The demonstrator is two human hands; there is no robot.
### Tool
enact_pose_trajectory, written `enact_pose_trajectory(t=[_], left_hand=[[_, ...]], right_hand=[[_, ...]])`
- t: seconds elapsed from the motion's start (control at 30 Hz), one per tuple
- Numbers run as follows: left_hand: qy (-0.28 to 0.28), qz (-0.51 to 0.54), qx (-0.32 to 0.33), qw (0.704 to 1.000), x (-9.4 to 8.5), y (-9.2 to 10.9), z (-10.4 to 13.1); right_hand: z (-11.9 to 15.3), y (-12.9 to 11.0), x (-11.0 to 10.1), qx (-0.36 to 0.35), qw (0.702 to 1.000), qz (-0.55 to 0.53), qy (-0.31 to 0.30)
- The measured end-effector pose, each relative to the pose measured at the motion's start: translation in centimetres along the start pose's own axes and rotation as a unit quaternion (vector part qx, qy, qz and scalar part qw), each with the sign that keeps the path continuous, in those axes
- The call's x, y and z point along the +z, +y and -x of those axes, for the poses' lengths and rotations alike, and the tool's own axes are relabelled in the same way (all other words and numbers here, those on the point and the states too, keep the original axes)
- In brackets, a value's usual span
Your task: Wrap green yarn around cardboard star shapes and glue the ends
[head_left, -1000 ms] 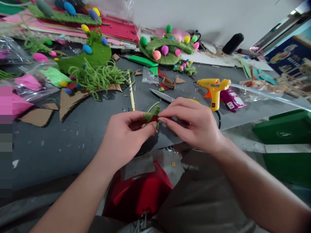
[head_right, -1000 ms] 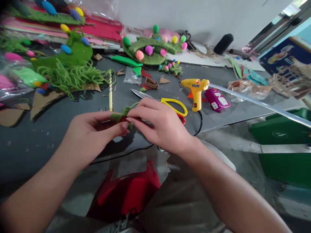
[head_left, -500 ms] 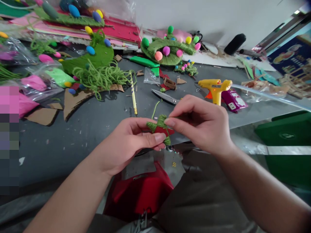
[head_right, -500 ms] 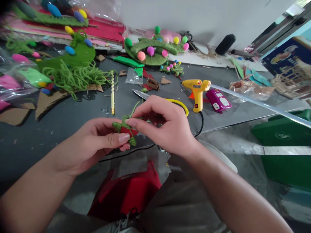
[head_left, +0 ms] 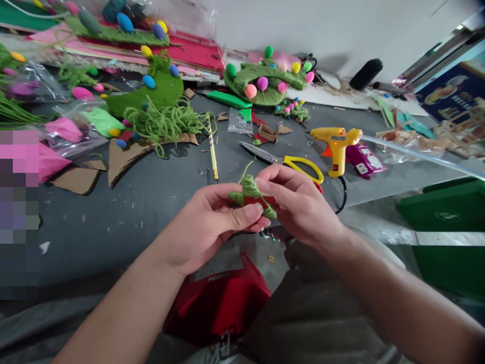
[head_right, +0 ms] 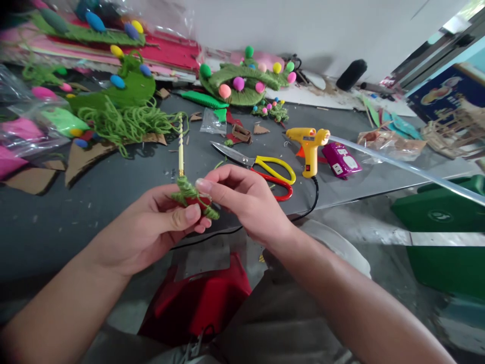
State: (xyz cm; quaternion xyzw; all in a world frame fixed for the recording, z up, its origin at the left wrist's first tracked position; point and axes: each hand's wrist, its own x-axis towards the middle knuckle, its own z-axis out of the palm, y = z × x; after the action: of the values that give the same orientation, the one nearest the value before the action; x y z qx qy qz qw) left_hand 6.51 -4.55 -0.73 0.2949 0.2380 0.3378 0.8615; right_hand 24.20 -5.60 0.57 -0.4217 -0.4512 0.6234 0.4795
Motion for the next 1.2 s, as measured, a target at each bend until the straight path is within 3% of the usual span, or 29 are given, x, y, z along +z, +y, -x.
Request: enact_pose_trajectory(t=[0.13,0.23,0.3,0.4,0.47,0.6,0.77,0.83,0.93,1.07,1.2], left_hand=[[0.054,-0.008,0.022,0.998,0.0,0.1,-0.1],[0.108,-0.022,0.056,0.992,0.2,0.3,-0.1],[0.138,-0.026,0.076,0.987,0.2,0.4,-0.1],[0.163,-0.028,0.103,0.981,0.2,0.4,-0.4],[0.171,-0.039,0.112,0.978,0.1,0.2,-0.6],[0.2,-0.12,0.131,0.964,-0.1,0.1,-0.7],[0.245,-0.324,0.141,0.903,0.0,0.3,-0.4],[0.243,-0.372,0.131,0.886,0.0,0.4,-0.3],[0.224,-0.394,0.104,0.885,0.0,0.4,-0.4],[0.186,-0.347,0.057,0.917,-0.1,0.8,-0.4],[0.123,-0.27,-0.011,0.955,-0.1,1.3,-0.2]], right_hand=[[-0.2,-0.1,0.0,-0.011,0.999,0.03,0.039],[-0.1,-0.4,-0.1,-0.051,0.99,0.119,0.058],[0.0,-0.4,-0.1,-0.113,0.963,0.232,0.074],[0.1,-0.2,-0.5,-0.238,0.882,0.404,0.056],[0.2,-0.1,-0.9,-0.285,0.841,0.459,0.02],[0.2,-0.1,-1.6,-0.284,0.807,0.517,-0.032],[0.3,-0.7,-2.1,-0.269,0.773,0.568,-0.086],[0.3,-1.0,-2.1,-0.266,0.764,0.58,-0.099],[0.1,-1.3,-2.3,-0.276,0.758,0.58,-0.111],[-0.2,-1.6,-2.4,-0.3,0.762,0.566,-0.093],[-0.3,-2.0,-2.4,-0.298,0.803,0.512,-0.07]])
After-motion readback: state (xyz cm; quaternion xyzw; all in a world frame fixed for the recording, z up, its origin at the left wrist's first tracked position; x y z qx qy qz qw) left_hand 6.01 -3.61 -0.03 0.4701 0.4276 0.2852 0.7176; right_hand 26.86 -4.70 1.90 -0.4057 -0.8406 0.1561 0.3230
